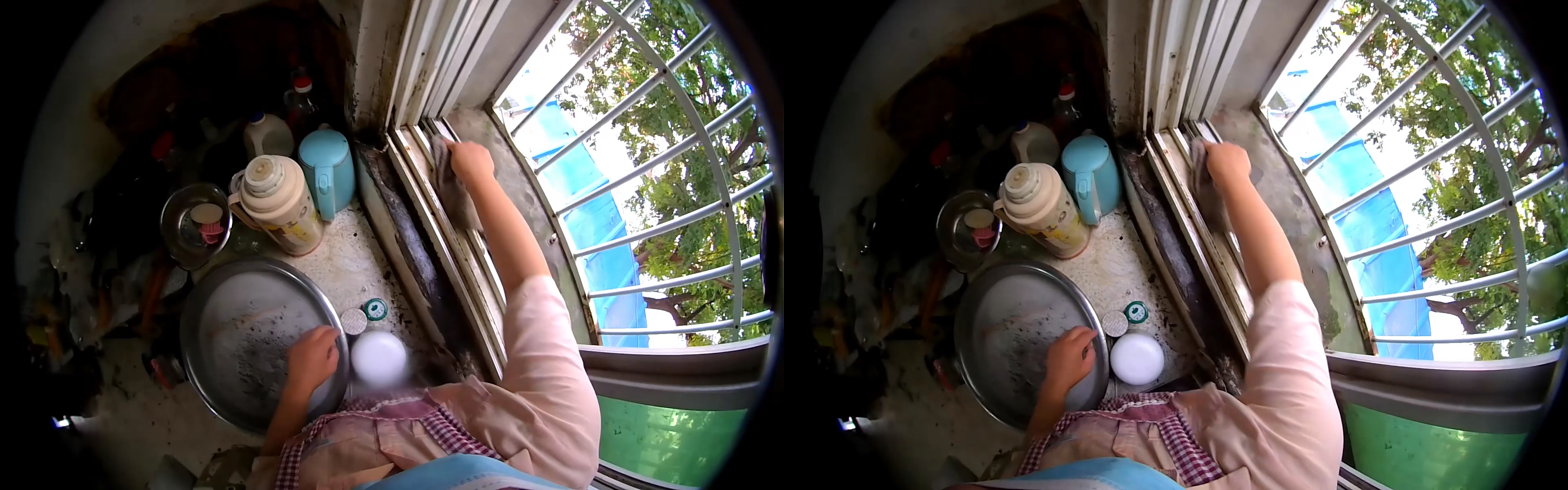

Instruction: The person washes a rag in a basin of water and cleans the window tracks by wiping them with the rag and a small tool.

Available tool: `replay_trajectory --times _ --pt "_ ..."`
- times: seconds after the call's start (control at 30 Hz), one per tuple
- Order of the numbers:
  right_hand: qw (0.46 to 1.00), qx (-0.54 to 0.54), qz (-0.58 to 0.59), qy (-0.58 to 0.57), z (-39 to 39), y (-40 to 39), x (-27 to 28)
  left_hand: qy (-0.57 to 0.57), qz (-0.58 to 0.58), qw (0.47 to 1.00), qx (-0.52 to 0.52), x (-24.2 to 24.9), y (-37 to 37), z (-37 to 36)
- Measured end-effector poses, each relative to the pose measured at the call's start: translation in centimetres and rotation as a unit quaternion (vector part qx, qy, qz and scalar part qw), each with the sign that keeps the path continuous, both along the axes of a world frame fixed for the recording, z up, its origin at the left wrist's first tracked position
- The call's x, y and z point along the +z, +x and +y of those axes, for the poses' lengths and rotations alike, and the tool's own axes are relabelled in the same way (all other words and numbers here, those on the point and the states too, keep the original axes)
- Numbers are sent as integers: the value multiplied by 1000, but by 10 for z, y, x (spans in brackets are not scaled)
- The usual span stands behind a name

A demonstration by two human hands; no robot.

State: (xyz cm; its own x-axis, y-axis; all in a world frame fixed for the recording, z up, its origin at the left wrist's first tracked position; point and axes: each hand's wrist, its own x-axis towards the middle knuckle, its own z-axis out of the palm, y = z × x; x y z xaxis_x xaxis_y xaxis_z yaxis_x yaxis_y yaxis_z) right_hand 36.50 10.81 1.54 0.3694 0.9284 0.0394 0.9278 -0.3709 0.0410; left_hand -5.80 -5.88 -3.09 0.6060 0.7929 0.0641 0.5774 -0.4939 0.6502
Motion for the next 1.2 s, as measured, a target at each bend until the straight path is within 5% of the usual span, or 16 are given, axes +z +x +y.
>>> replay_trajectory --times 0.23,0.53,0.63,0.77,0.93,1.0,1.07,1.13,1.2 --pt "995 -34 87 -40 -62 0 2 7 -16 998 -64 34 15 -19" --pt "966 -129 103 -200 -266 -14 48 48 -107 972 -202 63 26 -9" --pt "968 -207 139 22 -307 -43 61 82 -140 960 -230 78 53 3" --pt "901 -243 202 297 -360 -114 54 73 -180 952 -235 91 96 4" --pt "855 -253 314 327 -433 -168 13 27 -134 962 -235 87 193 7" --pt "854 -264 337 298 -452 -181 28 133 -146 962 -186 71 249 13" --pt "845 -244 355 316 -470 -181 30 122 -15 991 -47 61 299 18" --pt "830 -272 367 320 -486 -173 25 67 79 995 -12 48 327 18" --pt "814 -267 375 353 -498 -166 18 37 -46 994 -94 48 330 3"
